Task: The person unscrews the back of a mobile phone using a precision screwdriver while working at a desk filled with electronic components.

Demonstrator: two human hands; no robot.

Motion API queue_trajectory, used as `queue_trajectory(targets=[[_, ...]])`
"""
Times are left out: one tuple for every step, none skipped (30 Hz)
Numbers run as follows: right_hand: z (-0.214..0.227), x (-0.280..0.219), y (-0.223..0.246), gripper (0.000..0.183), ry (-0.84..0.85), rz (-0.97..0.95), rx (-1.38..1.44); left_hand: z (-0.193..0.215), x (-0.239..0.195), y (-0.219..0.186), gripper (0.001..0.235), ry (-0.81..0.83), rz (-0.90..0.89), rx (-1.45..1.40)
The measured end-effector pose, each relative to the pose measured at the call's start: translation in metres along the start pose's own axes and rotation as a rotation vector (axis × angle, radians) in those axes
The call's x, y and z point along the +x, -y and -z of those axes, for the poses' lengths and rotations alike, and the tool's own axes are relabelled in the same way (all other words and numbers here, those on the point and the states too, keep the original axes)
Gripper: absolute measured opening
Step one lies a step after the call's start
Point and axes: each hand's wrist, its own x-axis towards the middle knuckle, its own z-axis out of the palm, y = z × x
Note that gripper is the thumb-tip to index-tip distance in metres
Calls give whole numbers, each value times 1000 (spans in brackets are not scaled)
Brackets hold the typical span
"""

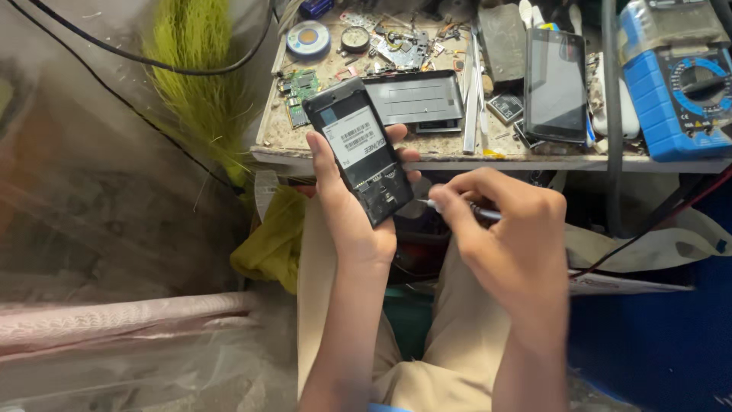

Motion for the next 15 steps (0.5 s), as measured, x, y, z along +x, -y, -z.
queue_trajectory(targets=[[-3, 1, 0, 14, -24, -34, -62, 0, 0, -1, 72, 2, 0, 8], [-6, 2, 0, 16, -48, -69, -124, -1, 0, -2, 72, 3, 1, 16], [-7, 3, 0, 18, -75, -102, -185, -1, 0, -2, 72, 8, 0, 15], [-5, 4, 0, 18, -55, -49, -133, -2, 0, -3, 72, 12, 0, 14], [-2, 4, 0, 21, -32, 4, -80, -2, 0, -4, 71, 14, -2, 13], [0, 4, 0, 26, -9, 58, -27, -2, 1, -4, 72, 14, -1, 11], [4, 3, 0, 25, 32, 119, 9, -1, 1, -4, 72, 10, 1, 8], [9, 1, 0, 26, 73, 180, 44, -1, 1, -4, 72, 7, 3, 5], [12, 0, 0, 26, 115, 242, 79, -1, 1, -3, 72, 4, -5, -1], [11, -1, 1, 26, 114, 179, 44, -1, 1, -3, 71, 2, -13, -6], [8, -2, 2, 26, 112, 115, 9, -1, 0, -2, 71, -1, -21, -9], [6, -3, 2, 26, 111, 51, -25, -1, 0, -1, 70, -6, -39, -7], [5, -4, 3, 25, 104, 57, -41, -2, 0, 0, 70, -11, -55, -4], [4, -5, 4, 24, 96, 64, -56, -2, 0, 0, 70, -15, -72, 0], [3, -5, 5, 23, 87, 71, -72, -2, 0, 0, 70, -17, -71, 4]])
